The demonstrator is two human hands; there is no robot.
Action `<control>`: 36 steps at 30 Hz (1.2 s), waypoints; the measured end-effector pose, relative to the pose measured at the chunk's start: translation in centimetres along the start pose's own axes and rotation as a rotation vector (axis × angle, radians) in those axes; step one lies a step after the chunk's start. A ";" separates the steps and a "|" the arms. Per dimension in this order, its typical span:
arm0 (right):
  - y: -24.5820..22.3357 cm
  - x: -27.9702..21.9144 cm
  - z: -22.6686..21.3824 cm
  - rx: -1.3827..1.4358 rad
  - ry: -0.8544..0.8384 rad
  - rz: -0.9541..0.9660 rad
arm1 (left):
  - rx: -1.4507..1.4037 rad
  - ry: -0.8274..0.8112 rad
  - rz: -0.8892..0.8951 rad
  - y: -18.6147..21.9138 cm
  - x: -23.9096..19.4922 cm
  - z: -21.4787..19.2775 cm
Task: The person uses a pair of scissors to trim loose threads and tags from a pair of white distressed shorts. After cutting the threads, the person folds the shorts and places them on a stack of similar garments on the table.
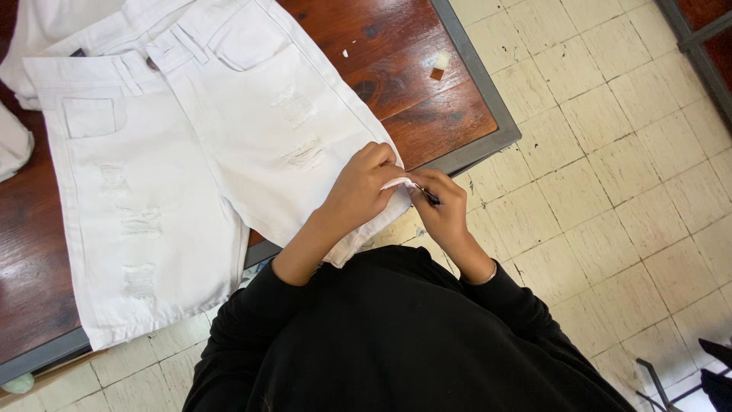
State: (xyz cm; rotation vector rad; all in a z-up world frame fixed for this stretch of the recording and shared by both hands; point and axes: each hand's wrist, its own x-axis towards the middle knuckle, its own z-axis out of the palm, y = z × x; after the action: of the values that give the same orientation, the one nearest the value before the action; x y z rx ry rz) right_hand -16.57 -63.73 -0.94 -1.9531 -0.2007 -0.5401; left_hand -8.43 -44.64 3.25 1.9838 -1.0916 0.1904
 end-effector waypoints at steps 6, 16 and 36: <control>0.6 1.9 2.1 0.437 -0.064 0.442 | -0.768 -0.001 -0.382 -2.3 -2.5 -3.2; -1.7 5.0 1.9 0.164 -0.164 -0.029 | -0.677 0.125 -0.497 -2.4 -3.2 -1.4; -1.4 2.2 -1.6 -0.443 -0.132 -0.405 | -0.686 0.197 -0.629 -2.7 -2.6 1.6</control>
State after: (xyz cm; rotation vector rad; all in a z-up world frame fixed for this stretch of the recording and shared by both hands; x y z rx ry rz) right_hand -15.54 -64.76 1.74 -2.3972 -0.6123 -0.7671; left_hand -8.36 -43.44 -0.62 1.5358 -0.2955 -0.2866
